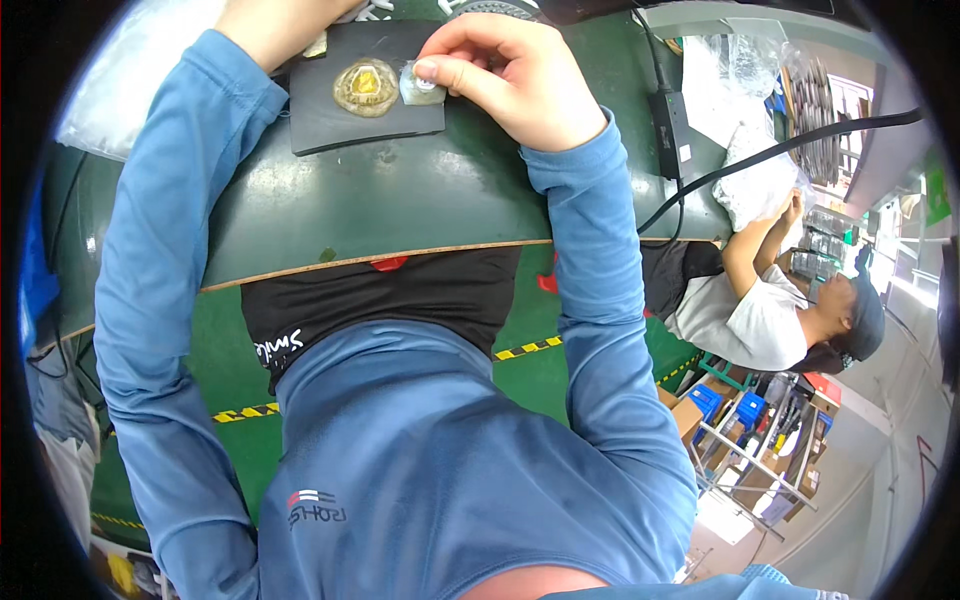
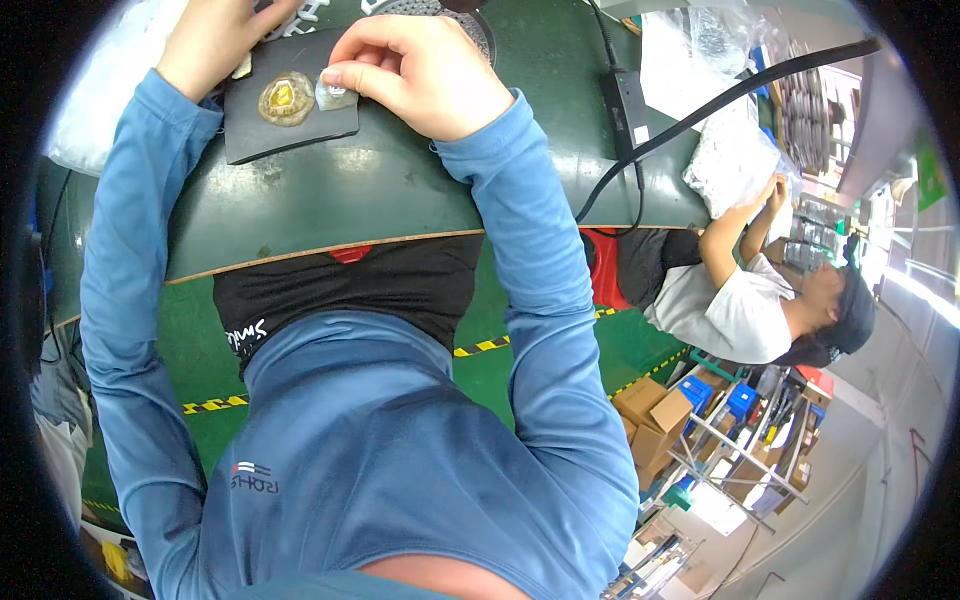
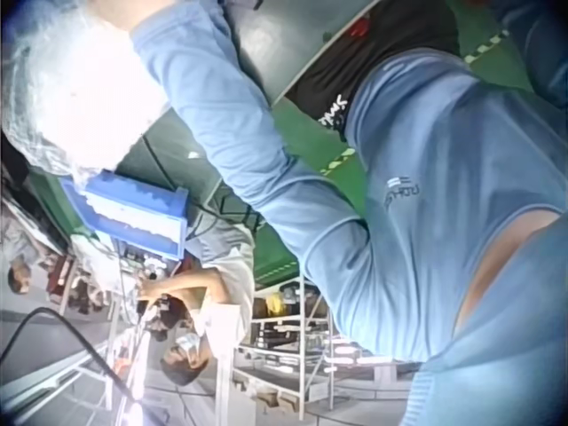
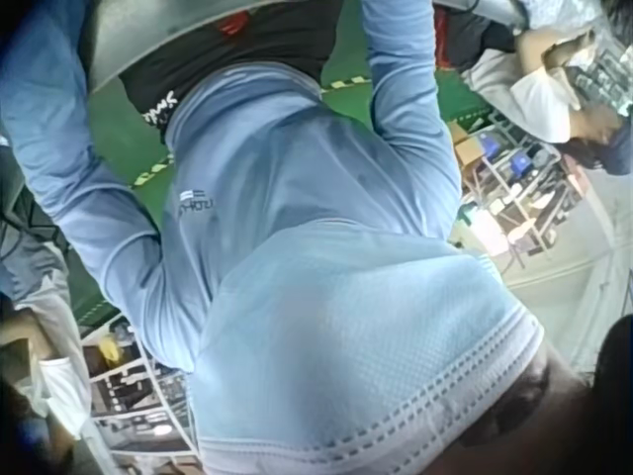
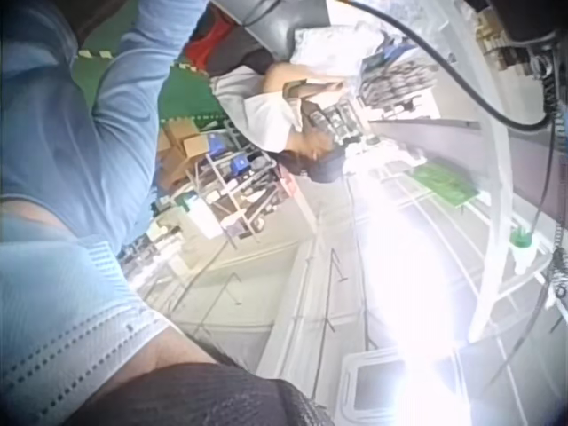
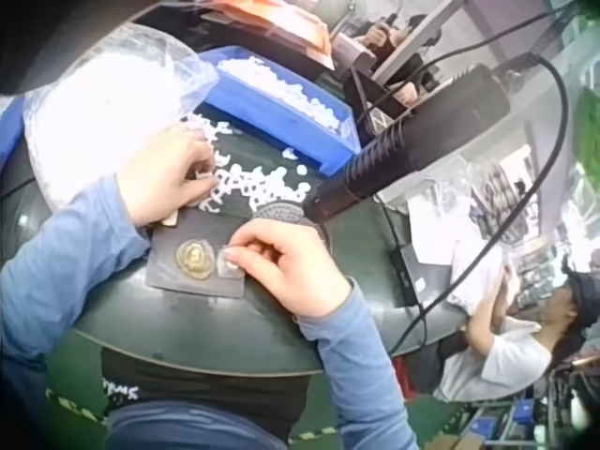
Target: Assembling small white plastic components on a workbench using a heat gun and small metal disks.
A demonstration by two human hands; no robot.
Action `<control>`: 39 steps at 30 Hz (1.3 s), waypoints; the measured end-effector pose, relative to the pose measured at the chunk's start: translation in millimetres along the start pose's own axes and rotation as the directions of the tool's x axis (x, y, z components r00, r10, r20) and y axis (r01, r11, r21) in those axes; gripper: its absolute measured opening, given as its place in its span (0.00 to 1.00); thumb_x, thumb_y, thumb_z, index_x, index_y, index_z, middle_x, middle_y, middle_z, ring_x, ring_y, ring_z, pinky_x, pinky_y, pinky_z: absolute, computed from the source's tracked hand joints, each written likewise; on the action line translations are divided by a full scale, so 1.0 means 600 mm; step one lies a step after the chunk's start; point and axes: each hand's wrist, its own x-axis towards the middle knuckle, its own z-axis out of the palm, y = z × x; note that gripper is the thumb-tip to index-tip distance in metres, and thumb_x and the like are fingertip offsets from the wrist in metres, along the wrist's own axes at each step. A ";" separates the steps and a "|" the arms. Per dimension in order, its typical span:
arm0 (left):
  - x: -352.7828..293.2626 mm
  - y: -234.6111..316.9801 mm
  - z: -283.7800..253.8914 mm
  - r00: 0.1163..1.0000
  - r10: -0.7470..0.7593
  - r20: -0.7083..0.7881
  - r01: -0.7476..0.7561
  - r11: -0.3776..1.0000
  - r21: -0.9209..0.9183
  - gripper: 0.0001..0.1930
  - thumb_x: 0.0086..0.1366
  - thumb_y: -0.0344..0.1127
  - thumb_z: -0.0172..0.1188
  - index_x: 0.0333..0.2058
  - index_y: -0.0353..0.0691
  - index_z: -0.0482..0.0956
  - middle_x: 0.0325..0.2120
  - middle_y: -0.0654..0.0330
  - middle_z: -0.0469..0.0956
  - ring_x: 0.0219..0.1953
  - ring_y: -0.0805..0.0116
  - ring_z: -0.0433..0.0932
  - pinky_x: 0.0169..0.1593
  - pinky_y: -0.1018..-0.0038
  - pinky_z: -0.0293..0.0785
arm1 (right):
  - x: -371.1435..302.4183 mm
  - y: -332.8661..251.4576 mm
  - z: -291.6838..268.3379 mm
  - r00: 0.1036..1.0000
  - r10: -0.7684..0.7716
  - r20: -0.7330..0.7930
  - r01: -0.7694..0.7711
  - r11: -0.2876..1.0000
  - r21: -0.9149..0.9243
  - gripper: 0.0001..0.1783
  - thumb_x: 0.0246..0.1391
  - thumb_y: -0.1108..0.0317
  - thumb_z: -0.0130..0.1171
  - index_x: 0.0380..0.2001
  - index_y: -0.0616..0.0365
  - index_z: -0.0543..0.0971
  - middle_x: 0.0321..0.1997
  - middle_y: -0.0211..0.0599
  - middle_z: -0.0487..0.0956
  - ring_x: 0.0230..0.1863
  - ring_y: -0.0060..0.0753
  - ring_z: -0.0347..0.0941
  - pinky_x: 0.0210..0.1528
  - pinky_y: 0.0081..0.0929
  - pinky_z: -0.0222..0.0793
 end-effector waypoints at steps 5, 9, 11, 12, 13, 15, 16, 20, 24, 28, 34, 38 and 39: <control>0.000 -0.002 0.005 1.000 0.020 0.013 -0.020 1.000 -0.013 0.06 0.57 0.30 0.68 0.29 0.36 0.80 0.29 0.52 0.76 0.37 0.50 0.76 0.43 0.59 0.72 | 0.003 0.000 -0.005 0.993 0.095 0.070 -0.104 0.987 0.126 0.11 0.57 0.62 0.69 0.36 0.58 0.85 0.23 0.30 0.76 0.24 0.23 0.70 0.30 0.25 0.67; 0.006 0.005 0.005 0.998 0.055 -0.014 -0.056 0.995 -0.088 0.07 0.56 0.30 0.68 0.28 0.35 0.79 0.30 0.52 0.76 0.35 0.50 0.76 0.41 0.59 0.72 | 0.008 -0.001 -0.007 0.989 0.112 0.093 -0.115 0.993 0.033 0.13 0.58 0.59 0.68 0.35 0.58 0.84 0.21 0.30 0.75 0.23 0.26 0.70 0.29 0.29 0.66; 0.011 0.035 -0.009 0.963 -0.255 0.091 0.266 0.954 -0.142 0.09 0.56 0.32 0.70 0.25 0.35 0.78 0.29 0.50 0.76 0.34 0.50 0.76 0.38 0.58 0.72 | 0.008 0.000 -0.007 0.979 0.164 0.119 -0.164 0.986 -0.005 0.14 0.58 0.56 0.68 0.35 0.57 0.83 0.19 0.31 0.74 0.23 0.28 0.70 0.29 0.32 0.67; 0.013 0.043 -0.010 0.965 -0.247 0.090 0.258 0.956 -0.140 0.09 0.56 0.32 0.70 0.25 0.35 0.78 0.29 0.50 0.76 0.34 0.50 0.76 0.38 0.58 0.72 | 0.008 0.001 -0.006 0.983 0.148 0.106 -0.146 0.989 -0.024 0.14 0.58 0.54 0.67 0.35 0.55 0.83 0.20 0.33 0.76 0.23 0.33 0.73 0.29 0.34 0.67; 0.013 0.050 -0.007 0.974 -0.217 0.067 0.220 0.975 -0.040 0.10 0.55 0.33 0.71 0.24 0.36 0.78 0.28 0.50 0.77 0.33 0.50 0.77 0.38 0.59 0.72 | 0.006 0.000 -0.006 0.984 0.145 0.099 -0.143 0.989 -0.024 0.14 0.58 0.54 0.67 0.35 0.55 0.83 0.20 0.33 0.76 0.23 0.33 0.73 0.29 0.34 0.67; 0.021 0.054 -0.006 0.982 -0.181 0.046 0.178 0.982 0.066 0.11 0.55 0.33 0.72 0.23 0.36 0.77 0.27 0.50 0.77 0.33 0.51 0.78 0.37 0.60 0.73 | 0.000 -0.004 -0.004 0.996 0.071 0.046 -0.065 0.992 -0.107 0.14 0.59 0.54 0.67 0.35 0.53 0.83 0.21 0.34 0.79 0.25 0.37 0.77 0.30 0.35 0.69; 0.028 0.050 -0.005 0.959 -0.249 0.134 0.248 0.968 0.022 0.12 0.54 0.34 0.73 0.23 0.36 0.78 0.26 0.50 0.78 0.33 0.50 0.79 0.37 0.61 0.73 | -0.002 -0.001 0.000 1.000 -0.015 0.000 0.015 0.984 -0.176 0.14 0.60 0.52 0.65 0.37 0.50 0.84 0.23 0.34 0.81 0.25 0.41 0.79 0.30 0.36 0.71; 0.042 0.074 -0.027 0.886 -0.363 0.289 0.422 0.889 -0.177 0.10 0.61 0.32 0.69 0.26 0.35 0.78 0.22 0.53 0.78 0.21 0.62 0.78 0.24 0.66 0.73 | -0.006 0.004 0.009 0.965 -0.176 -0.197 0.148 0.978 -0.148 0.08 0.58 0.65 0.70 0.39 0.56 0.86 0.21 0.30 0.77 0.23 0.16 0.69 0.27 0.21 0.66; 0.023 0.054 -0.006 0.841 -0.463 0.279 0.539 0.761 -0.361 0.04 0.69 0.29 0.62 0.35 0.36 0.78 0.22 0.61 0.77 0.17 0.76 0.73 0.16 0.75 0.67 | -0.004 -0.008 0.015 0.936 -0.081 -0.343 0.039 0.991 -0.127 0.16 0.55 0.64 0.72 0.46 0.55 0.84 0.22 0.30 0.79 0.23 0.21 0.74 0.28 0.23 0.71; 0.010 -0.021 0.013 0.939 -0.170 0.300 0.303 0.822 -0.482 0.10 0.71 0.36 0.63 0.38 0.32 0.82 0.28 0.69 0.76 0.33 0.82 0.71 0.39 0.81 0.68 | 0.005 -0.010 0.027 0.920 -0.077 -0.384 0.058 0.997 -0.059 0.25 0.54 0.62 0.73 0.54 0.54 0.80 0.26 0.33 0.80 0.23 0.30 0.76 0.29 0.30 0.74; 0.011 -0.008 0.010 0.889 -0.078 0.452 0.381 0.675 -0.632 0.12 0.73 0.38 0.62 0.40 0.33 0.82 0.33 0.67 0.80 0.38 0.81 0.75 0.45 0.80 0.71 | 0.030 0.014 0.044 0.838 -0.264 -0.477 0.186 0.961 -0.205 0.18 0.55 0.67 0.71 0.48 0.58 0.82 0.31 0.37 0.82 0.26 0.35 0.78 0.34 0.30 0.78; 0.003 -0.039 0.030 0.922 -0.158 0.353 0.363 0.671 -0.647 0.13 0.74 0.40 0.60 0.44 0.33 0.83 0.36 0.64 0.82 0.40 0.79 0.77 0.48 0.78 0.73 | 0.056 0.037 0.053 0.758 -0.373 -0.535 0.169 0.904 -0.392 0.13 0.54 0.67 0.72 0.41 0.61 0.85 0.30 0.37 0.84 0.28 0.33 0.81 0.37 0.27 0.79; 0.000 -0.046 0.033 0.934 -0.173 0.312 0.335 0.727 -0.600 0.14 0.75 0.40 0.59 0.46 0.33 0.83 0.37 0.64 0.82 0.41 0.78 0.77 0.50 0.78 0.73 | 0.058 0.041 0.055 0.771 -0.344 -0.536 0.086 0.890 -0.447 0.14 0.52 0.66 0.74 0.39 0.62 0.86 0.28 0.35 0.84 0.28 0.29 0.81 0.36 0.25 0.79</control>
